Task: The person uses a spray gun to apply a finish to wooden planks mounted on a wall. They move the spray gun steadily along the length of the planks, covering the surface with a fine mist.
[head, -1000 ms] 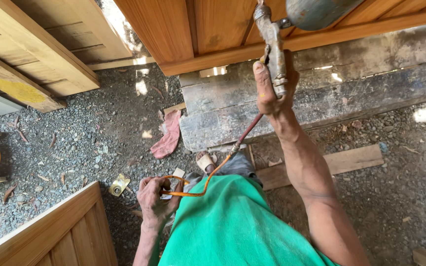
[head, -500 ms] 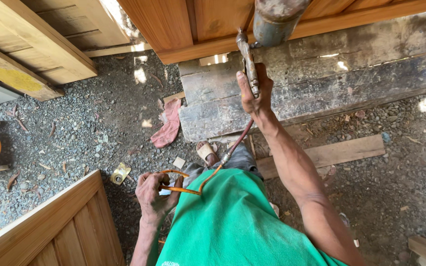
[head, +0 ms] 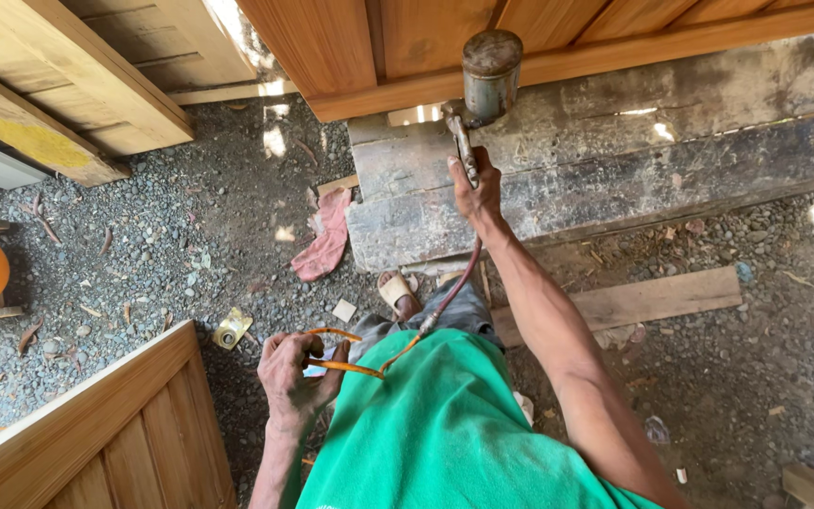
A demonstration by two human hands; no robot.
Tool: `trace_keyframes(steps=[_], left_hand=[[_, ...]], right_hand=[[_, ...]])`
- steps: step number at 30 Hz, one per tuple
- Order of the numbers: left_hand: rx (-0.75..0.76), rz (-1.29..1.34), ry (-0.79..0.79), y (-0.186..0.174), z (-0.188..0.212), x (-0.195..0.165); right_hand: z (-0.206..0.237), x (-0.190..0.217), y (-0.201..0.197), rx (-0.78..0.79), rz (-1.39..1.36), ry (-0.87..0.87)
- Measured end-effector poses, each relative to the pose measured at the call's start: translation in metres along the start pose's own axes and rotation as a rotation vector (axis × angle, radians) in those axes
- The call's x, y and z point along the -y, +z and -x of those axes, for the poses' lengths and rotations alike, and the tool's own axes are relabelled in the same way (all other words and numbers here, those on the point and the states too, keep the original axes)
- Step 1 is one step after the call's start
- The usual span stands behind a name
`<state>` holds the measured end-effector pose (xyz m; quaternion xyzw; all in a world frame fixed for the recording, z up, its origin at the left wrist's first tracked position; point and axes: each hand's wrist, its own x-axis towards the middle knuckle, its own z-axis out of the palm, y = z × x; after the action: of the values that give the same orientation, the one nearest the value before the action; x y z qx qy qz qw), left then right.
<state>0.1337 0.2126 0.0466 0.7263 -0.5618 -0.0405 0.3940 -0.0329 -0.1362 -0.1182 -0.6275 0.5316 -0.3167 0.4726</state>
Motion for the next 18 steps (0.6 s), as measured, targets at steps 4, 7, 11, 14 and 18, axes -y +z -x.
trace_keyframes(steps=[4,7,11,14,18], left_hand=[[-0.004,0.0,-0.015,0.002,-0.001,0.0],[-0.027,0.003,-0.011,0.003,-0.001,0.001],[-0.04,0.026,0.018,0.003,-0.003,0.003],[-0.038,0.045,0.016,0.004,-0.003,0.005],[-0.073,0.042,0.056,0.005,-0.005,0.006]], right_hand=[[-0.01,-0.003,-0.012,-0.07,0.001,-0.139],[-0.013,0.004,-0.026,-0.087,0.005,-0.19],[-0.008,0.033,-0.043,-0.107,-0.02,-0.236],[-0.002,0.063,-0.055,-0.103,-0.021,-0.294],[0.003,0.106,-0.072,-0.125,-0.022,-0.451]])
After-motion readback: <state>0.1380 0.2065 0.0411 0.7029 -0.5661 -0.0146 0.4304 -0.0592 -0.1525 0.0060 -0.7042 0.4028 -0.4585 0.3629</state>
